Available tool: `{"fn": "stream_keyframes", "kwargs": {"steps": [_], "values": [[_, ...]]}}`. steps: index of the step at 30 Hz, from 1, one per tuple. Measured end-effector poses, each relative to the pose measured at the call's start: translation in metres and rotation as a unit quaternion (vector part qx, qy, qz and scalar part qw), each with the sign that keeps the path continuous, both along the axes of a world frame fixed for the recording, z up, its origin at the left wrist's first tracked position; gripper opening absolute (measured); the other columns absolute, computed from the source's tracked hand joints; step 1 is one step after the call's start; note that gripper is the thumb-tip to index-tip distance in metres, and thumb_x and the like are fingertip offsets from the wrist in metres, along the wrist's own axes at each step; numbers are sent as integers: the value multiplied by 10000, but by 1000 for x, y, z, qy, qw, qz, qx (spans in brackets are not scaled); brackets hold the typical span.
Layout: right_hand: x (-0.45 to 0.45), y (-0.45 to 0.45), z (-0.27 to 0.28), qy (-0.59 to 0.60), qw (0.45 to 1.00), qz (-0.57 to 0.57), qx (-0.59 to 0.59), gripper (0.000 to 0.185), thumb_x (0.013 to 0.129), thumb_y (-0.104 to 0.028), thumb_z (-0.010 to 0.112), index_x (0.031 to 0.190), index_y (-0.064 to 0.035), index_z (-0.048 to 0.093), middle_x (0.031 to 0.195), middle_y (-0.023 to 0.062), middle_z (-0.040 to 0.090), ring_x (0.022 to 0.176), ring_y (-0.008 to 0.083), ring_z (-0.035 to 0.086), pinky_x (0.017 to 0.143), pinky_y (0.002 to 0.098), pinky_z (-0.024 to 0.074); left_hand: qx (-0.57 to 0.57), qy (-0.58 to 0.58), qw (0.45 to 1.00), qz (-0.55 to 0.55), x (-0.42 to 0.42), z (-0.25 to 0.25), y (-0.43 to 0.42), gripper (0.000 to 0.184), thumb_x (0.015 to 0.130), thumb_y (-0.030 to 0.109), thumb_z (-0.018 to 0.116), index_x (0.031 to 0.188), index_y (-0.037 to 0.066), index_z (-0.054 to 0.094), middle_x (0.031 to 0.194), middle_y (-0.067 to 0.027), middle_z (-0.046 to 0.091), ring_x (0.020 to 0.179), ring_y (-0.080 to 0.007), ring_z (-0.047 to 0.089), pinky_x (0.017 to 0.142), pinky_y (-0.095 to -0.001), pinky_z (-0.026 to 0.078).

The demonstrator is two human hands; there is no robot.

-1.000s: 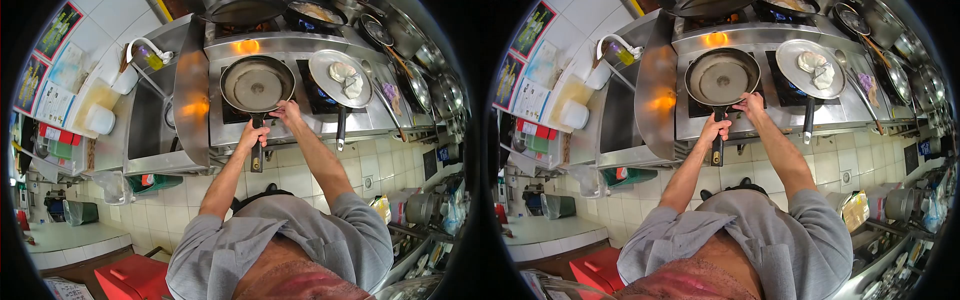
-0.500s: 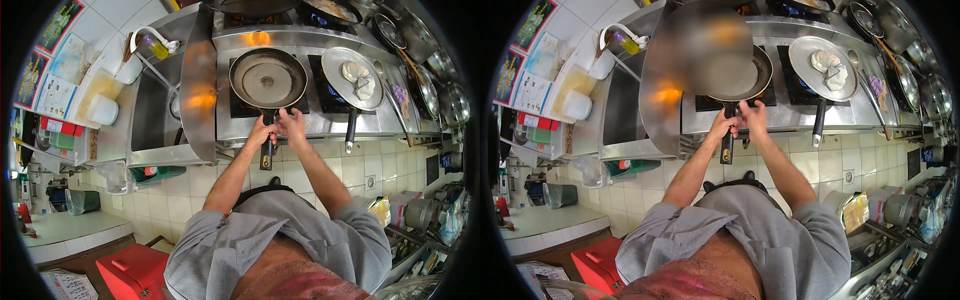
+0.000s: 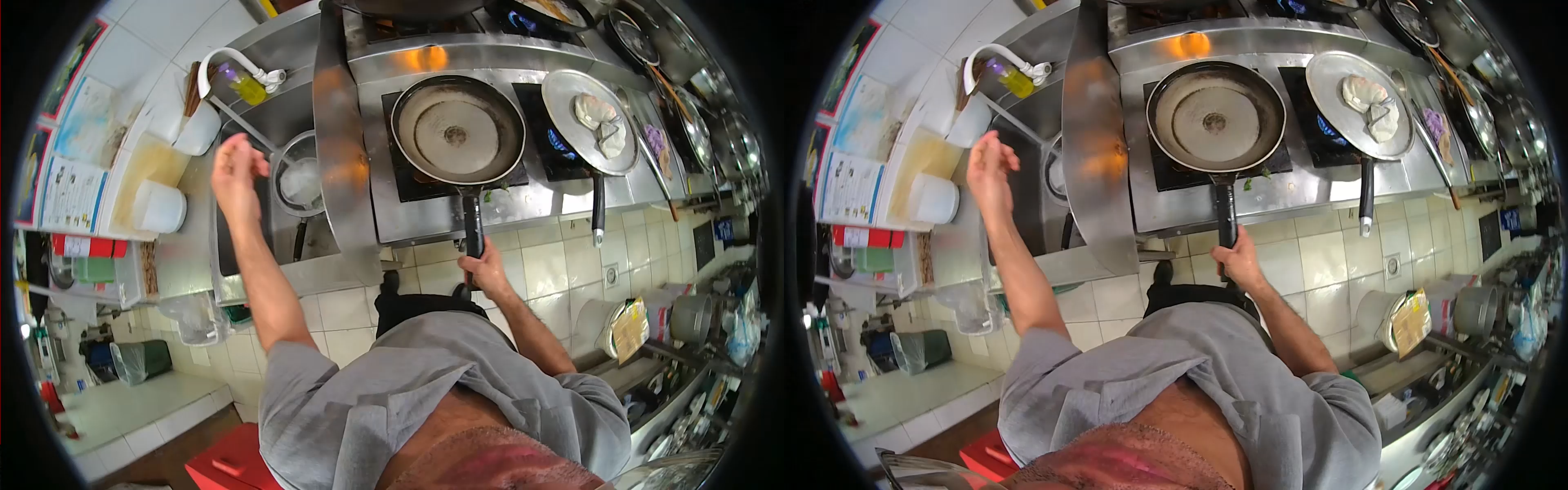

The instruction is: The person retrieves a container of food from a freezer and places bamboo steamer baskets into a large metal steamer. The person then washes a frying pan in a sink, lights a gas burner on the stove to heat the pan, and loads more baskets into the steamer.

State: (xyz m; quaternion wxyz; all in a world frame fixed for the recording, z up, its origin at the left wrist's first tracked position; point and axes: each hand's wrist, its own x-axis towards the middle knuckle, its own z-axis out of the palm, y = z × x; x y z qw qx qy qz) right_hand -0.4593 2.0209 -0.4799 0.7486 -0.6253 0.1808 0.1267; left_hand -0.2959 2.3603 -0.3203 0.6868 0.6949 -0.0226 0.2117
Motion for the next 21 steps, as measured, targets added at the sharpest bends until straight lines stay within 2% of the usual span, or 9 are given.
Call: {"fn": "stream_keyframes", "kwargs": {"steps": [6,7,9,14,16,17,18,20,21], "values": [[-4,7,19,20,998,-22,-64,308,675,-24,635,917,-41,445,582,2,455,419,113,476,374,259,383,-12,126,989,73,219,-140,165,258,865,231,584,1024,33,539,811,-41,568,669,-132,552,603,-261,469],[-2,8,25,18,997,-23,-73,300,677,-22,635,909,-40,446,574,-1,451,419,113,478,375,257,383,-115,136,983,34,242,-158,182,291,862,231,567,1076,41,514,905,-56,558,777,-178,562,686,-337,483],[-1,8,31,34,995,-33,-90,294,680,-30,636,907,-39,448,574,-2,454,424,111,478,380,256,385,-314,123,936,97,277,-186,185,326,884,265,482,1054,-14,475,1013,-99,523,910,-256,532,770,-416,465],[-3,13,37,75,983,-18,-169,294,687,-103,658,902,-30,471,601,2,476,448,104,477,404,252,387,-387,216,896,-7,329,-252,116,478,906,412,434,1146,6,357,1166,-145,441,963,-336,539,769,-467,496],[-4,15,39,74,980,-42,-180,296,686,-114,661,904,-29,478,603,0,475,455,103,476,409,252,386,-468,153,869,-45,362,-248,94,438,908,408,435,1092,11,429,1093,-147,509,920,-323,564,755,-469,508],[-5,16,39,76,979,-31,-188,299,685,-126,663,906,-29,485,604,-1,475,462,102,475,414,252,384,-539,23,811,-225,404,-278,109,406,913,385,431,1043,9,514,967,-137,581,901,-307,583,760,-463,514],[-7,13,30,74,975,-34,-208,328,683,-153,670,931,-25,499,621,-5,473,517,93,478,454,255,395,-526,-28,836,-157,410,-241,94,376,890,350,489,996,-1,571,859,-120,618,863,-274,603,732,-443,527],[-7,18,40,73,971,-39,-224,396,670,-166,672,999,-10,517,670,-1,496,609,104,487,535,266,423,-770,171,582,-198,463,-266,125,547,819,284,595,1231,-24,410,1215,-215,457,1093,-335,476,915,-503,430],[-12,15,25,46,968,-56,-240,417,664,-165,671,1020,-14,516,682,11,524,619,118,502,546,270,432,-781,89,575,-229,475,-287,118,552,834,271,578,1276,8,377,1250,-174,439,1129,-334,451,948,-517,388]]}}
